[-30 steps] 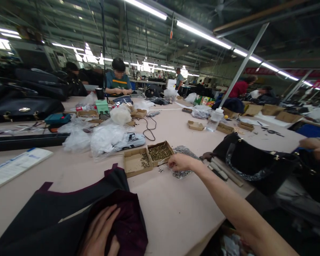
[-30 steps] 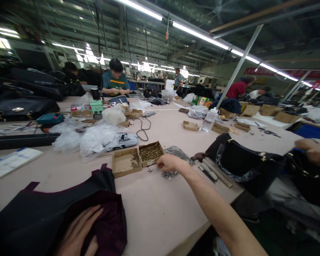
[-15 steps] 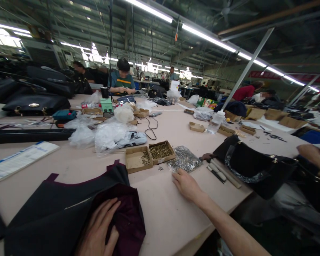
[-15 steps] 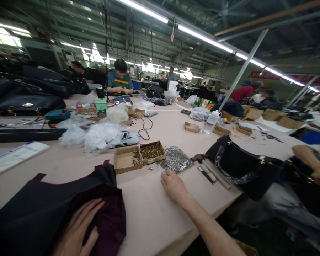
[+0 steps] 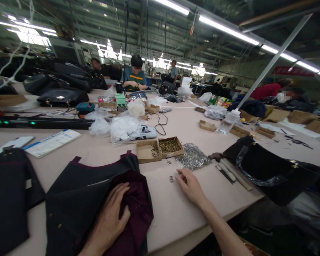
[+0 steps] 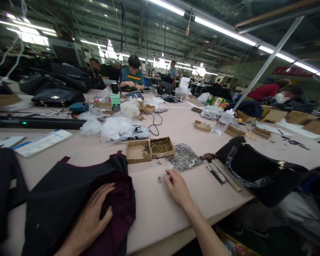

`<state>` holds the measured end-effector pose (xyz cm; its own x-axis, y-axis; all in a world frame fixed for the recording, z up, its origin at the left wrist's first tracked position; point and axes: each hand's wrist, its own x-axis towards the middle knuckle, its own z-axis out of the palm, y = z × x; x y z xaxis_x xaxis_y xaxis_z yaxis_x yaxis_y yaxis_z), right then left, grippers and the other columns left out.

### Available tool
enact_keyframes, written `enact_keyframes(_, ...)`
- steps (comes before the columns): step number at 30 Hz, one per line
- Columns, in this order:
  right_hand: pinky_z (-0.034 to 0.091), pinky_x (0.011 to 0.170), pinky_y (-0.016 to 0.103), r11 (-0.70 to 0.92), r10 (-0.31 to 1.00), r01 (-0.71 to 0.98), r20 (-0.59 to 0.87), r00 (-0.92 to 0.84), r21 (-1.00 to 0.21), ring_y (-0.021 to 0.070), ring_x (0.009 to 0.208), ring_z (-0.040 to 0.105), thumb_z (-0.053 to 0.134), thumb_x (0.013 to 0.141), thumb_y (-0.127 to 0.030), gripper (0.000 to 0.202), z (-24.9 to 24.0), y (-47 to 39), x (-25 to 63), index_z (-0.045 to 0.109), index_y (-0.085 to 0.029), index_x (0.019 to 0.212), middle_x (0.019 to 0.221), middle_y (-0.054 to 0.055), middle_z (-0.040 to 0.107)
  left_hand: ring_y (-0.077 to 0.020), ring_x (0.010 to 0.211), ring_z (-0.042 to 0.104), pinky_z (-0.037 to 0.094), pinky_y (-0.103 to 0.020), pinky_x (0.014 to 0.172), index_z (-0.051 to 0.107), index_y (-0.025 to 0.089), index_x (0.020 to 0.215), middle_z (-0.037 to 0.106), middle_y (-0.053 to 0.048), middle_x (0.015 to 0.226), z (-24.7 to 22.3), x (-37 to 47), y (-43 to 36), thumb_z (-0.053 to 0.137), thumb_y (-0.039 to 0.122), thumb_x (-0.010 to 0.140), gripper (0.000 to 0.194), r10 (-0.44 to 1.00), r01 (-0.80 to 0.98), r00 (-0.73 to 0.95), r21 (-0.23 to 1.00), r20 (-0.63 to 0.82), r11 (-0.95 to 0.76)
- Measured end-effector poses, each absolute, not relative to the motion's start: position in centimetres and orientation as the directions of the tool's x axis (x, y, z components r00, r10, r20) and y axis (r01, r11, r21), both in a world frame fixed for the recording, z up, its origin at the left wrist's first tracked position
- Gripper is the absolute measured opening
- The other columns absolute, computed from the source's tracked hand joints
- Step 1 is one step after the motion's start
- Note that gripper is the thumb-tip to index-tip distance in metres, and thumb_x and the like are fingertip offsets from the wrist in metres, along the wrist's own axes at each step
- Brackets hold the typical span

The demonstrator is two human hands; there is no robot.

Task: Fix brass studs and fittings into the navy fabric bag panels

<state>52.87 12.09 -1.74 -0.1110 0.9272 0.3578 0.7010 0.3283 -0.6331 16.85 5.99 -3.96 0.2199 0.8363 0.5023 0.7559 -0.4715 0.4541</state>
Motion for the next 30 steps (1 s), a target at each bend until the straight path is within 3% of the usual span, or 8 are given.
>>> enact_keyframes(4, 0.051, 0.091, 0.038, 0.331, 0.939, 0.770, 0.271, -0.212, -0.545, 0.0245, 0.096, 0.064, 0.069, 0.092, -0.045, 0.031, -1.8, 13.0, 52.1, 0.075, -0.023, 0.114, 0.111, 0.009, 0.066, -0.0279, 0.139, 0.053, 0.046, -0.053, 0.117, 0.050, 0.022, 0.118, 0.054, -0.014, 0.148, -3.0, 17.1, 5.2, 0.055, 0.015, 0.087, 0.032, 0.888, 0.662, 0.110, 0.634, 0.446, -0.400)
enact_keyframes(8, 0.051, 0.085, 0.038, 0.327, 0.943, 0.720, 0.259, -0.209, -0.612, 0.0248, 0.088, 0.065, 0.069, 0.090, -0.041, 0.022, -1.7, 12.8, 50.6, 0.074, -0.021, 0.097, 0.097, 0.008, 0.071, -0.0269, 0.140, 0.051, 0.043, -0.049, 0.118, 0.051, 0.023, 0.101, 0.055, -0.013, 0.147, -2.1, 17.3, 4.6, 0.057, 0.008, 0.079, 0.027, 0.910, 0.571, 0.085, 0.729, 0.405, -0.378)
enact_keyframes(12, 0.053, 0.080, 0.036, 0.395, 0.916, 0.508, 0.285, -0.283, -0.766, 0.0243, 0.085, 0.067, 0.074, 0.090, -0.045, 0.022, 0.7, 10.3, 46.5, 0.075, -0.023, 0.091, 0.094, 0.006, 0.074, -0.0248, 0.141, 0.050, 0.039, -0.045, 0.121, 0.061, 0.022, 0.096, 0.056, -0.010, 0.146, -1.5, 17.4, 4.3, 0.056, 0.002, 0.074, 0.030, 0.924, 0.518, 0.091, 0.774, 0.372, -0.363)
enact_keyframes(16, 0.056, 0.090, 0.037, 0.476, 0.831, 0.231, 0.348, -0.433, -0.849, 0.0249, 0.098, 0.070, 0.073, 0.094, -0.040, 0.017, 2.5, 7.2, 40.1, 0.079, -0.026, 0.101, 0.104, 0.007, 0.076, -0.0255, 0.143, 0.049, 0.035, -0.047, 0.124, 0.071, 0.023, 0.091, 0.056, -0.008, 0.146, -1.3, 17.2, 4.3, 0.056, 0.001, 0.070, 0.034, 0.937, 0.460, 0.109, 0.819, 0.331, -0.342)
enact_keyframes(20, 0.057, 0.094, 0.038, 0.463, 0.811, 0.098, 0.376, -0.447, -0.881, 0.0234, 0.100, 0.071, 0.071, 0.095, -0.035, 0.012, 1.0, 6.8, 36.3, 0.078, -0.026, 0.098, 0.106, 0.006, 0.076, -0.0270, 0.144, 0.048, 0.029, -0.051, 0.128, 0.076, 0.023, 0.083, 0.062, -0.007, 0.141, -1.0, 16.1, 4.6, 0.054, 0.008, 0.072, 0.029, 0.961, 0.343, 0.119, 0.898, 0.248, -0.274)
enact_keyframes(25, 0.056, 0.094, 0.037, 0.513, 0.805, 0.078, 0.447, -0.391, -0.855, 0.0220, 0.102, 0.068, 0.077, 0.091, -0.034, 0.009, -1.8, 7.7, 36.1, 0.080, -0.027, 0.089, 0.109, 0.007, 0.070, -0.0293, 0.147, 0.043, 0.026, -0.053, 0.129, 0.078, 0.025, 0.078, 0.064, -0.005, 0.140, -0.3, 15.5, 4.6, 0.053, 0.031, 0.088, 0.027, 0.977, 0.290, 0.155, 0.939, 0.143, -0.184)
enact_keyframes(30, 0.056, 0.089, 0.034, 0.477, 0.814, 0.061, 0.414, -0.407, -0.877, 0.0200, 0.096, 0.068, 0.077, 0.092, -0.031, 0.006, -3.3, 7.7, 36.7, 0.079, -0.026, 0.093, 0.100, 0.005, 0.069, -0.0288, 0.148, 0.041, 0.024, -0.052, 0.129, 0.075, 0.024, 0.078, 0.063, -0.008, 0.140, -0.5, 16.0, 4.6, 0.063, 0.039, 0.090, 0.023, 0.975, 0.285, 0.161, 0.938, 0.156, -0.197)
